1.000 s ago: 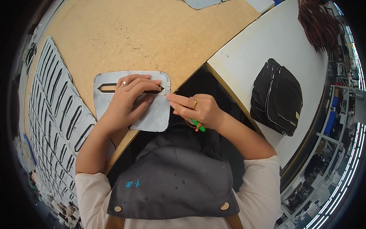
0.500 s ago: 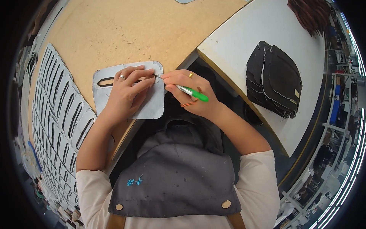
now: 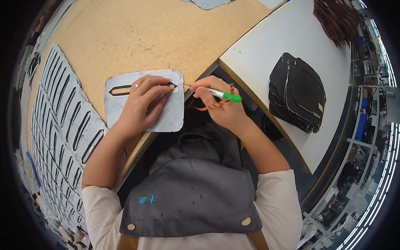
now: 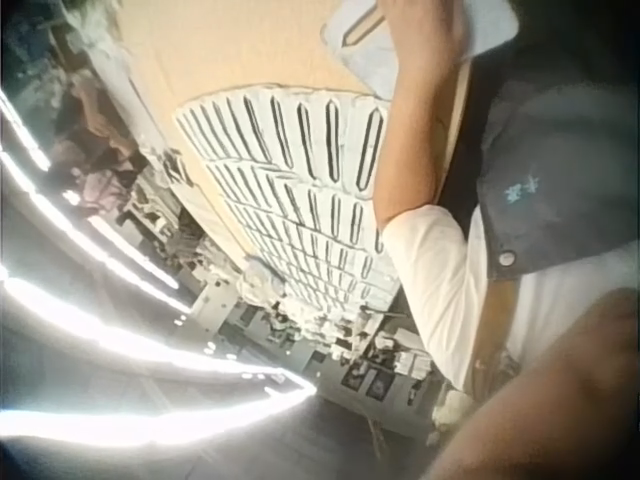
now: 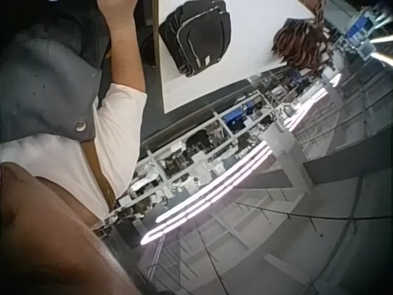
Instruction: Assembling and inspecting leather wallets and zippered pouches.
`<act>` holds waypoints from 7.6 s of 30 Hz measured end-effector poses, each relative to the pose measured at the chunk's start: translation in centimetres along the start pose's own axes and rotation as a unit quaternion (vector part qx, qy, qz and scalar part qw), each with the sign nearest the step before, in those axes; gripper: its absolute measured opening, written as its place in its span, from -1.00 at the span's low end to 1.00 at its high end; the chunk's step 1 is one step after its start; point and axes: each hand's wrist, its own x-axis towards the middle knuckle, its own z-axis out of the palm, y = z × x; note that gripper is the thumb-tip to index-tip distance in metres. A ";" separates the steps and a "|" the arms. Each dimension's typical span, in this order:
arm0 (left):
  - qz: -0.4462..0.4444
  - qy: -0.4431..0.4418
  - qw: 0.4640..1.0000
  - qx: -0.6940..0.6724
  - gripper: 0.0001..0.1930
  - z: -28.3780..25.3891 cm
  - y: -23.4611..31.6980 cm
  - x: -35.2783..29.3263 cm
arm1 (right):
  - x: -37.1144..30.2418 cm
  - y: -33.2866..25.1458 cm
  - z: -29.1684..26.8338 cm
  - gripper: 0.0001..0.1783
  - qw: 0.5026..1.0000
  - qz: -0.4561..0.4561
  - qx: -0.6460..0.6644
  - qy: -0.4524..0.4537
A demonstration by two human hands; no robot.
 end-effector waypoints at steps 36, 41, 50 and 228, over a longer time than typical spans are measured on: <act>-0.007 -0.067 0.988 0.139 -0.47 0.0 0.9 0.6 | 0.2 2.4 1.0 -0.87 0.994 -0.023 -0.072 0.079; -0.036 -0.071 0.989 0.124 -0.45 -0.1 0.8 0.6 | 1.1 1.1 0.1 -0.86 0.975 -0.101 -0.183 0.082; -0.006 -0.027 0.999 0.021 -0.57 -0.4 -0.1 0.2 | 1.1 -1.6 1.7 -0.85 0.981 -0.107 -0.159 0.011; -0.075 0.029 0.996 0.044 -0.58 -0.4 -0.2 -2.1 | 1.3 0.8 2.8 -0.65 0.920 -0.212 -0.311 -0.110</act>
